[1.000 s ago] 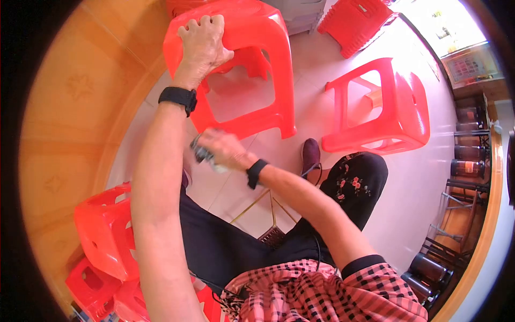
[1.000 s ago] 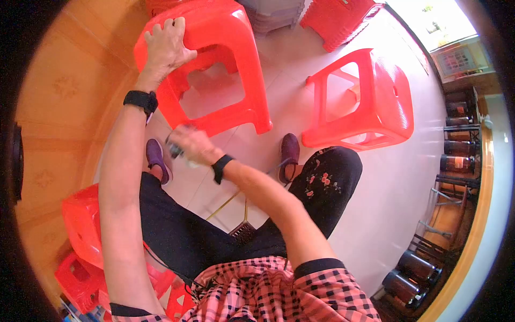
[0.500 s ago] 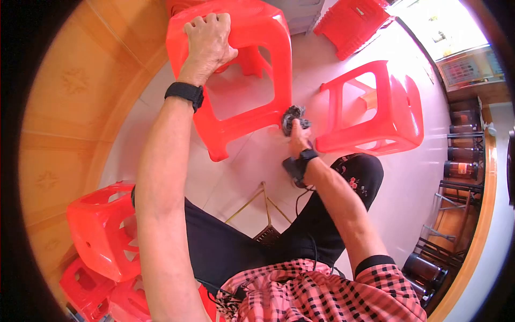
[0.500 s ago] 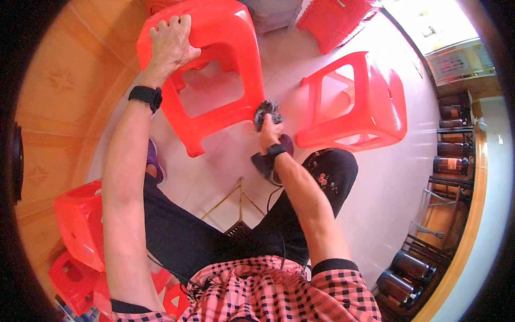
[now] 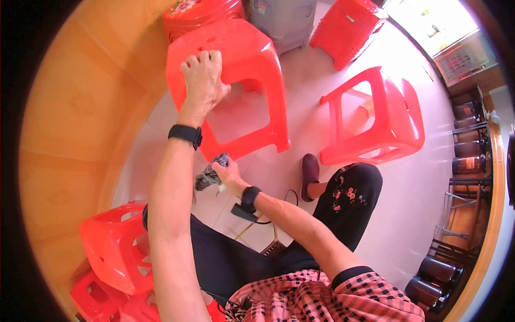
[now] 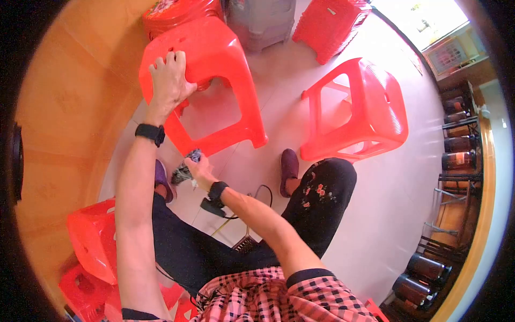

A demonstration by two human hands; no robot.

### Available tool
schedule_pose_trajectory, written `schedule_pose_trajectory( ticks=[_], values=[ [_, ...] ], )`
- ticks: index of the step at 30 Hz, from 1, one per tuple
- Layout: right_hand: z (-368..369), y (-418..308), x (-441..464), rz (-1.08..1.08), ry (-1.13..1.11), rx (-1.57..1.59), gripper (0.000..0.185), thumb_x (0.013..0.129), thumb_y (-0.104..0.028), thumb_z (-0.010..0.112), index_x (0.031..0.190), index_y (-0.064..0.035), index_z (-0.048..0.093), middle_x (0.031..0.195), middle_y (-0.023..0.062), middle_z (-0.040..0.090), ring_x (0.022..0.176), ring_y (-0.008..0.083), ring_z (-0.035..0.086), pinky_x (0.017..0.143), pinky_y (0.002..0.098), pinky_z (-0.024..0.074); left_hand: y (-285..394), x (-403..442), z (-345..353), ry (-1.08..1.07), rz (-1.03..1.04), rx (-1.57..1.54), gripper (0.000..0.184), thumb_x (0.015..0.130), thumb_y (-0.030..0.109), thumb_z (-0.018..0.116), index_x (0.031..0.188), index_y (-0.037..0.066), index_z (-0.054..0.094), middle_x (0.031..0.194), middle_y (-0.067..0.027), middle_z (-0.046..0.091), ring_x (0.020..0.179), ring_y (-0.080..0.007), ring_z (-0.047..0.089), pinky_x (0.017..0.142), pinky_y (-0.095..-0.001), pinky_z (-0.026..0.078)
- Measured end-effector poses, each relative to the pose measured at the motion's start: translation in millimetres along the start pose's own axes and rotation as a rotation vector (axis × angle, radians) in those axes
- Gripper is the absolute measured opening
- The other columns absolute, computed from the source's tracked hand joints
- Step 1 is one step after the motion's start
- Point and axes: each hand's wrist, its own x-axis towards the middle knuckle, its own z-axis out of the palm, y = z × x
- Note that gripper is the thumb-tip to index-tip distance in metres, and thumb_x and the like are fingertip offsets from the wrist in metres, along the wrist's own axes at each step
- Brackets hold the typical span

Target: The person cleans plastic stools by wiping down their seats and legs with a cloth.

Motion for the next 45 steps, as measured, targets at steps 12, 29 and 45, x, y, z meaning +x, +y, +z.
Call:
schedule_pose_trajectory(
  ticks=[12,29,45],
  values=[
    [-123.4,-249.3,-38.4,-0.876,0.030,0.126,0.020,0.081,-0.014,0.062,0.096,-0.0032,0.056,0.075,0.0001,0.056,0.067,0.0089,0.051,0.061,0.0284,0.0463,36.9,-52.8,17.1,-0.109,0.050,-0.064,0.074,0.054,0.038,0.084,0.112,0.006,0.050,0.108,-0.0147,0.051,0.100,-0.0347,0.048,0.080,-0.0441,0.040],
    [-181.0,-90.3,3.8,-0.680,0.372,0.030,0.027,0.080,-0.012,0.065,0.102,-0.0048,0.052,0.082,0.0017,0.056,0.071,0.0111,0.053,0.064,0.0291,0.0480,-22.9,-76.7,38.0,0.109,-0.163,-0.444,0.058,0.087,0.035,0.060,0.129,-0.001,0.041,0.114,-0.0253,0.050,0.105,-0.0410,0.048,0.091,-0.0495,0.039],
    [-23.6,-120.1,-42.2,-1.114,0.307,-0.363,0.041,0.069,-0.004,0.064,0.107,-0.0051,0.050,0.101,0.0182,0.049,0.088,0.0346,0.054,0.073,0.0422,0.0447,-31.9,-81.8,71.2,0.018,-0.457,-0.808,0.049,0.095,0.023,0.044,0.135,-0.003,0.033,0.111,-0.0353,0.050,0.104,-0.0478,0.051,0.090,-0.0500,0.040]
  ],
)
